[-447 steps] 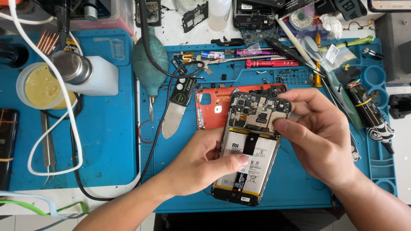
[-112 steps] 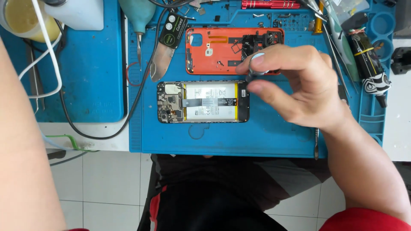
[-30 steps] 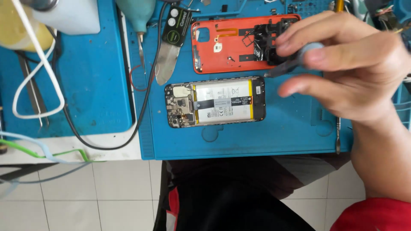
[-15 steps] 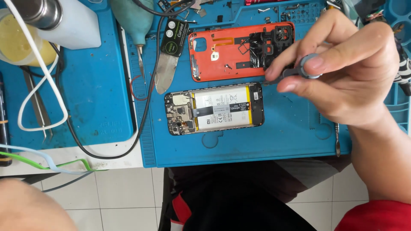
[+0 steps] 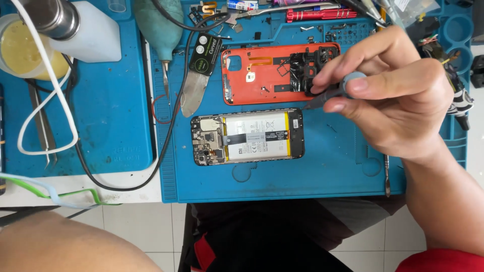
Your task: The person is unscrewing the bottom speaker module from a disassembled smartphone using a precision screwdriver and prying it loose.
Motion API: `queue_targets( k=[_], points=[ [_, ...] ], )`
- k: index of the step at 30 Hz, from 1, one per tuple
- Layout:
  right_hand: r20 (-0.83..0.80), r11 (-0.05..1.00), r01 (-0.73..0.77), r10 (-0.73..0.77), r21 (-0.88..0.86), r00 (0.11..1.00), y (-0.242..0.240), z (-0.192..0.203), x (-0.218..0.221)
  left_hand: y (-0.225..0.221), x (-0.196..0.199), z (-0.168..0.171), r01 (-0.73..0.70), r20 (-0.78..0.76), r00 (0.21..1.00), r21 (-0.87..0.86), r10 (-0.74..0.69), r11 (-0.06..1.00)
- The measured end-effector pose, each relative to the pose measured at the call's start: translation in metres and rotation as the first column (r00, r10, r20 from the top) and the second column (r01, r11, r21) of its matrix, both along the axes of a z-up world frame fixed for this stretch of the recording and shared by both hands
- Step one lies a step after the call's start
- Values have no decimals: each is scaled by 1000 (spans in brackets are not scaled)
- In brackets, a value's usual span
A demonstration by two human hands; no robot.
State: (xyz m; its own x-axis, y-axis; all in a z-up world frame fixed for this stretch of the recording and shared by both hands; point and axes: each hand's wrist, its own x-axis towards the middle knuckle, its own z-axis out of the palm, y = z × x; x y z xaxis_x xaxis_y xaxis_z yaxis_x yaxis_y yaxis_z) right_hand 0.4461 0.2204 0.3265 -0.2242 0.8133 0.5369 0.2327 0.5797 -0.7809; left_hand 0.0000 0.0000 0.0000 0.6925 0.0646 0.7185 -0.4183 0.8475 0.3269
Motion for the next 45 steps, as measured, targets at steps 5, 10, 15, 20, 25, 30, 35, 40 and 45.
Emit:
queue_targets(
  k=[5, 10, 15, 20, 25, 30, 35, 40, 45],
  points=[
    [26, 998, 1, 1, -61, 1000, -2, 15, -1, 128, 82, 114, 47, 53, 998, -72, -44, 996],
    [3, 1000, -19, 19, -17, 1000, 0, 13, -8, 274, 218, 398, -763, -75, 436, 496, 897, 413],
    [-49, 997, -25, 21, -73, 999, -3, 20, -15, 283, 214, 336, -524, 1, -144, 848, 990, -77],
    [12, 1000, -9, 9, -27, 1000, 0, 9, -9, 293, 213, 329, -311, -124, 27, 942, 992, 126],
    [-21, 997, -4, 3, -76, 1000, -2, 17, -19, 296, 216, 305, -200, 16, 108, 980, 994, 6],
    [74, 1000, 29, -29, 5, 997, 0, 7, -14, 293, 221, 299, -135, 158, 131, 981, 979, -140],
    [37, 1000, -3, 3, -14, 999, 1, 11, -17, 290, 222, 290, -72, 169, 126, 984, 978, -160],
    [123, 998, 28, -34, 48, 992, 2, 10, -15, 291, 220, 297, -70, 142, 142, 989, 980, -133],
    [-114, 974, -144, 125, -173, 986, -2, 17, -17, 295, 215, 319, -56, 85, 96, 995, 992, -80]
  ],
)
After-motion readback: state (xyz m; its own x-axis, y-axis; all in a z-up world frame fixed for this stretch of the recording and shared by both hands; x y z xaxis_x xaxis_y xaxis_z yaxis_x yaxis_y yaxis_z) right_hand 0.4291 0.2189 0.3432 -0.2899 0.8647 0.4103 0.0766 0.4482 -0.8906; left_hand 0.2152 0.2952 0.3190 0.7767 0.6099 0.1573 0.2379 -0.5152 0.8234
